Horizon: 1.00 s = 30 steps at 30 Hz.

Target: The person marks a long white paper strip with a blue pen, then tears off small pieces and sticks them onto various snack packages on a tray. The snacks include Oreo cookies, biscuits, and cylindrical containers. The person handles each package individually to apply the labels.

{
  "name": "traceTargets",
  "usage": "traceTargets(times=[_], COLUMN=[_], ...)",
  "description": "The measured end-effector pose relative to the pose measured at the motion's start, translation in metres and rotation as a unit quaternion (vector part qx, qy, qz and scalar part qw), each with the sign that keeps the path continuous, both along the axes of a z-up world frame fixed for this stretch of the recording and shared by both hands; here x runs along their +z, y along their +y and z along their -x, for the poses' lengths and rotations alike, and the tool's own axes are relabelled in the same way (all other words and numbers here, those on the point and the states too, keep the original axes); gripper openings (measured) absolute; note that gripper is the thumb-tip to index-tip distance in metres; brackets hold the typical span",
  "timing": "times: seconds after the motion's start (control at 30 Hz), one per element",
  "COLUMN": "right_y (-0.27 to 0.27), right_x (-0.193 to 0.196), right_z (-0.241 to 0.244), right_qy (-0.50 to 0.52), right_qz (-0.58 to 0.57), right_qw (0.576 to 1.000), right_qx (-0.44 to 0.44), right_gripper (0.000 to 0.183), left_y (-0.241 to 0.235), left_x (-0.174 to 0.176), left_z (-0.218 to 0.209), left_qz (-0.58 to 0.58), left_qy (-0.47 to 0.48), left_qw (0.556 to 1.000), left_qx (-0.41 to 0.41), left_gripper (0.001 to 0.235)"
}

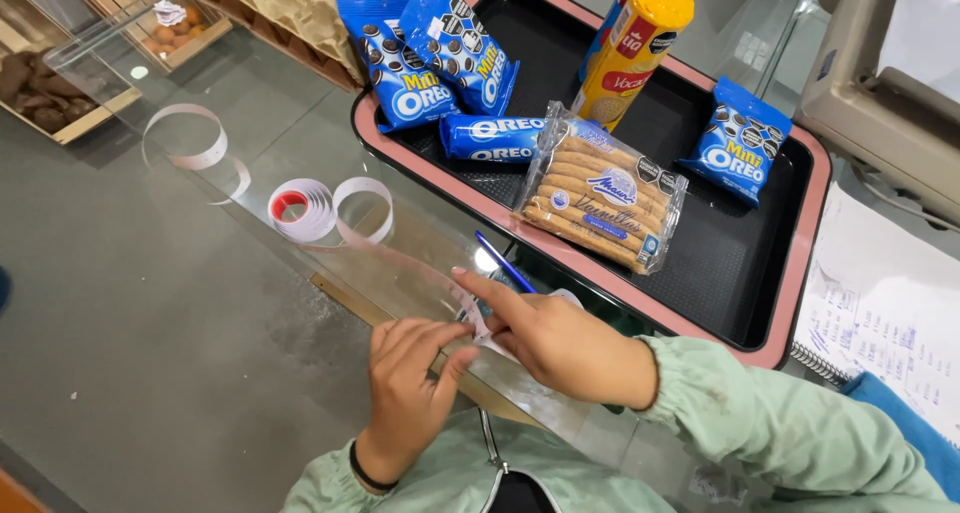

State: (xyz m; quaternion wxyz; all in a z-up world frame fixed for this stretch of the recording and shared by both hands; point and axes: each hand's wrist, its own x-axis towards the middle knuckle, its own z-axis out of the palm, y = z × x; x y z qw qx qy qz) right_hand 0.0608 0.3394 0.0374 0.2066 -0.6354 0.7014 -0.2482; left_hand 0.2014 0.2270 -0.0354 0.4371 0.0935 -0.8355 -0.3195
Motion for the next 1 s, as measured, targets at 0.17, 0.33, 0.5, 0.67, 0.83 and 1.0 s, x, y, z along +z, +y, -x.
traceTargets(times=[0.17,0.33,0.5,0.67,0.83,1.0], right_y=[0.001,0.000,0.004,0.012,0.021,0.026], right_x=[0.000,0.001,-0.001,0.022,0.020,0.016], right_z=[0.002,0.002,0.004,0.000,-0.009,-0.003], right_qy=[-0.022,-0.014,0.127,-0.199,-0.572,-0.572], right_qz=[0.000,0.002,-0.023,0.040,-0.095,-0.081], right_qw=[1.000,1.000,0.992,0.973,0.780,0.777], right_qx=[0.015,0.026,0.011,-0.109,-0.235,-0.250], right_gripper=[0.064,0.063,0.077,0.019,0.022,0.014], left_y=[0.000,-0.006,-0.017,-0.041,-0.047,-0.043], left_x=[0.002,0.004,0.028,0.041,0.069,0.074], left_z=[0.001,0.001,0.003,0.011,0.022,0.029], left_qz=[-0.009,-0.019,0.132,0.264,0.343,0.371], left_qy=[-0.002,-0.018,0.092,0.196,0.253,0.232], left_qw=[1.000,0.999,0.984,0.944,0.901,0.890], left_qx=[-0.002,-0.019,0.071,-0.006,-0.077,-0.124], left_gripper=[0.010,0.011,0.012,0.006,0.021,0.020])
